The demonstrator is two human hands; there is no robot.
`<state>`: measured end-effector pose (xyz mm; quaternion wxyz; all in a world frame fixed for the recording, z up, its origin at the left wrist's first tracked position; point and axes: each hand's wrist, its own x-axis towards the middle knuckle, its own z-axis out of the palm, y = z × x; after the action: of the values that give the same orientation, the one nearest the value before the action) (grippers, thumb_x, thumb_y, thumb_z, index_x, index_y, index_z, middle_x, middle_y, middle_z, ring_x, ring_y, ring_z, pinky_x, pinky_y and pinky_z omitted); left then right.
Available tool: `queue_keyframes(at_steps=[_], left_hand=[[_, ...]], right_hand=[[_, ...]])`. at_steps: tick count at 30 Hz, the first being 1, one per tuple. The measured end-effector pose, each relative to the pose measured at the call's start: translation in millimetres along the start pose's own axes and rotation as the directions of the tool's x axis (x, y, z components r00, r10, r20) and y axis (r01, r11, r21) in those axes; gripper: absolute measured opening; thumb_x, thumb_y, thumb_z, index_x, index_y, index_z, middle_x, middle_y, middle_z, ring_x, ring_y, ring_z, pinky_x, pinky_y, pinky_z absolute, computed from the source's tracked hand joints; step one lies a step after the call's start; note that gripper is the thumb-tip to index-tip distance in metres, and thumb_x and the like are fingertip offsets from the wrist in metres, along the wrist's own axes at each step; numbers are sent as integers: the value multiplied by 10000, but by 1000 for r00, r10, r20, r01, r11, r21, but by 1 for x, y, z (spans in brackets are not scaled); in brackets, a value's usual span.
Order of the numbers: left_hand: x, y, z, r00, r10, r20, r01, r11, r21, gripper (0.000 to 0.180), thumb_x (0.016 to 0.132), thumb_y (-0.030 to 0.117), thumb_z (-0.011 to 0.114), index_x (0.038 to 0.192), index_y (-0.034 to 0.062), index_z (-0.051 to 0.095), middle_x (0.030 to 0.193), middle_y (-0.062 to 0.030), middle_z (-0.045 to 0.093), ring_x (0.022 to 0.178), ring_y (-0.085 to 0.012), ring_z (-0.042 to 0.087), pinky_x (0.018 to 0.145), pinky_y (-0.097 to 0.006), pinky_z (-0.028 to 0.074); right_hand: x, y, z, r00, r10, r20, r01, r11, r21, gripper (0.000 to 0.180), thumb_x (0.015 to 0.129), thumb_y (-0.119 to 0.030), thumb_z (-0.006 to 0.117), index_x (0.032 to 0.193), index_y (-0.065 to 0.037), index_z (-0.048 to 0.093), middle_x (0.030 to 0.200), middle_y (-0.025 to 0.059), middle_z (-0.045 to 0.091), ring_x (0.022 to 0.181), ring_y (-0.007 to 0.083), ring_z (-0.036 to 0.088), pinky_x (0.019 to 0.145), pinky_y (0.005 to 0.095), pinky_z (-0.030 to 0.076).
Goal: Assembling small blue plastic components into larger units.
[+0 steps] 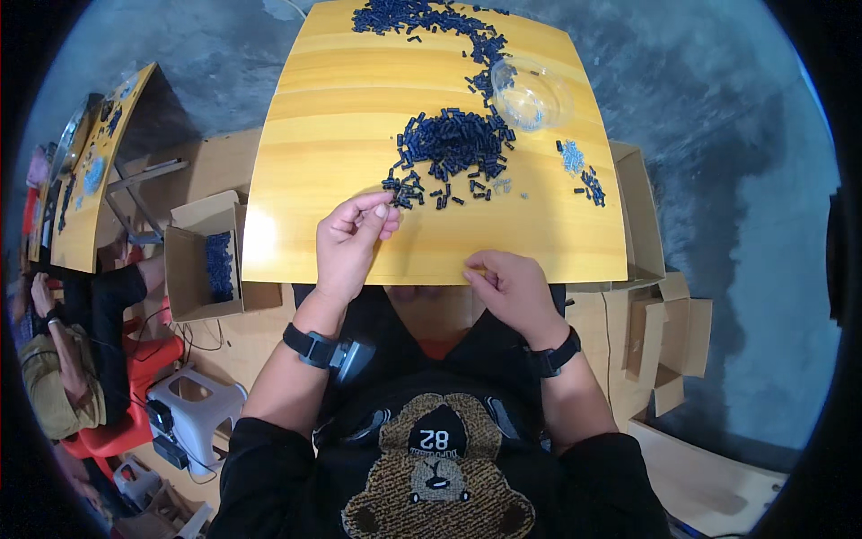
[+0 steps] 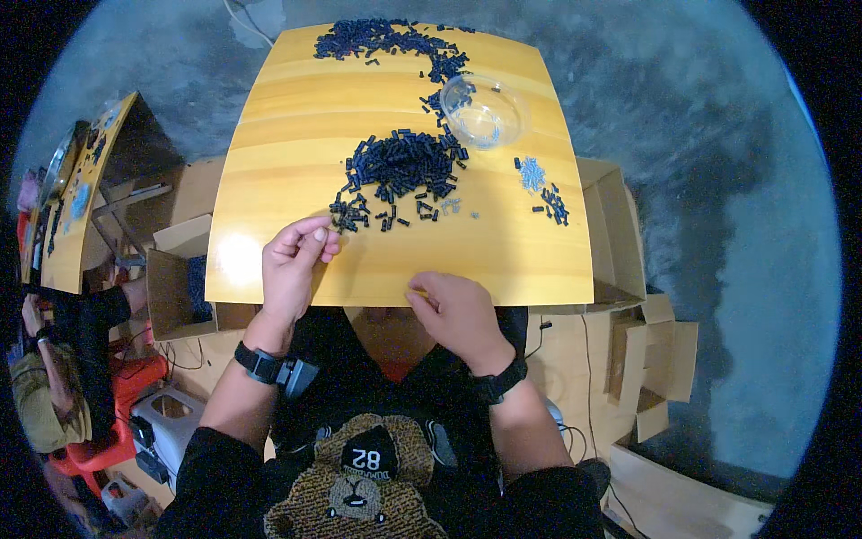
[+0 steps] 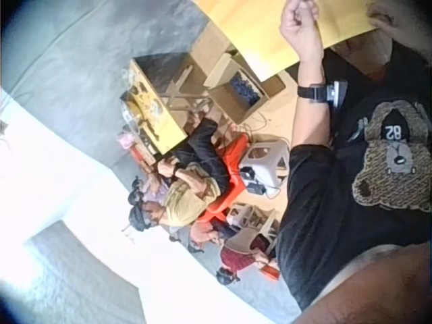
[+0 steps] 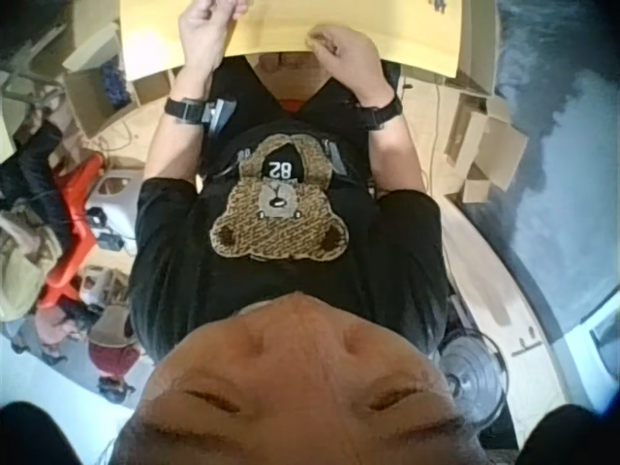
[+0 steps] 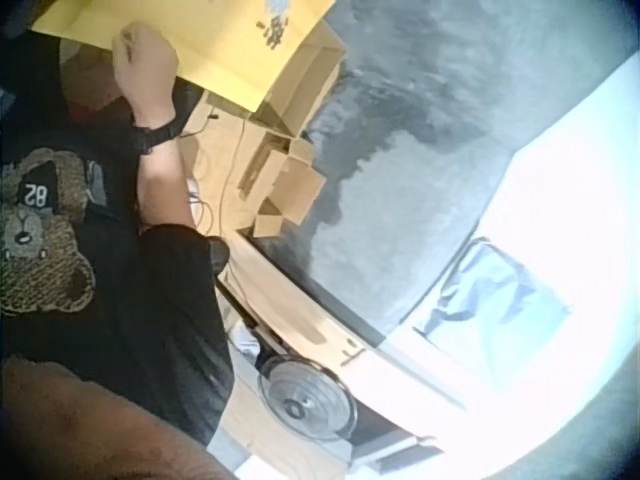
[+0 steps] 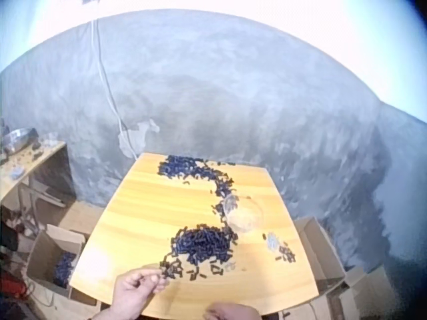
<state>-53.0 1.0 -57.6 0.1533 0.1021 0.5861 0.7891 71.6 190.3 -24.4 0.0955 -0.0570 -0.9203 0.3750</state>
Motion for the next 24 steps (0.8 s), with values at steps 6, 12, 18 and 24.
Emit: queue_keyframes(at_steps=[6,12,18,24], left_hand=[[-1,1,-1,1000,-16,5,16,1000,-16,194,897,72,534,1063,-11,591,878,-78,646,754,-115,592,697,-231,479],[-1,3,-1,1000,-6,28,7,999,-37,190,892,60,544,1058,-19,591,867,-69,642,750,-104,591,690,-220,484],[0,4,-3,999,-26,39,29,997,-78,186,889,52,545,1049,-22,604,856,-61,635,761,-104,599,705,-220,490],[0,8,-4,998,-48,50,50,997,-52,190,890,73,550,1044,-23,606,851,-66,638,759,-105,602,708,-223,491]], right_hand=[[58,-9,0,984,54,-170,-45,998,52,120,770,-154,617,741,-38,626,702,112,587,661,286,583,591,347,461],[98,-9,22,980,-26,-197,-38,948,-316,123,733,-175,635,740,-55,610,777,101,547,794,282,550,660,394,461],[107,-15,31,983,59,-176,-124,915,-384,147,715,-192,641,727,-56,587,783,95,547,804,290,551,655,406,463],[111,-20,35,976,110,-187,-181,887,-424,143,709,-192,633,733,-59,585,788,99,557,771,299,560,646,409,466]])
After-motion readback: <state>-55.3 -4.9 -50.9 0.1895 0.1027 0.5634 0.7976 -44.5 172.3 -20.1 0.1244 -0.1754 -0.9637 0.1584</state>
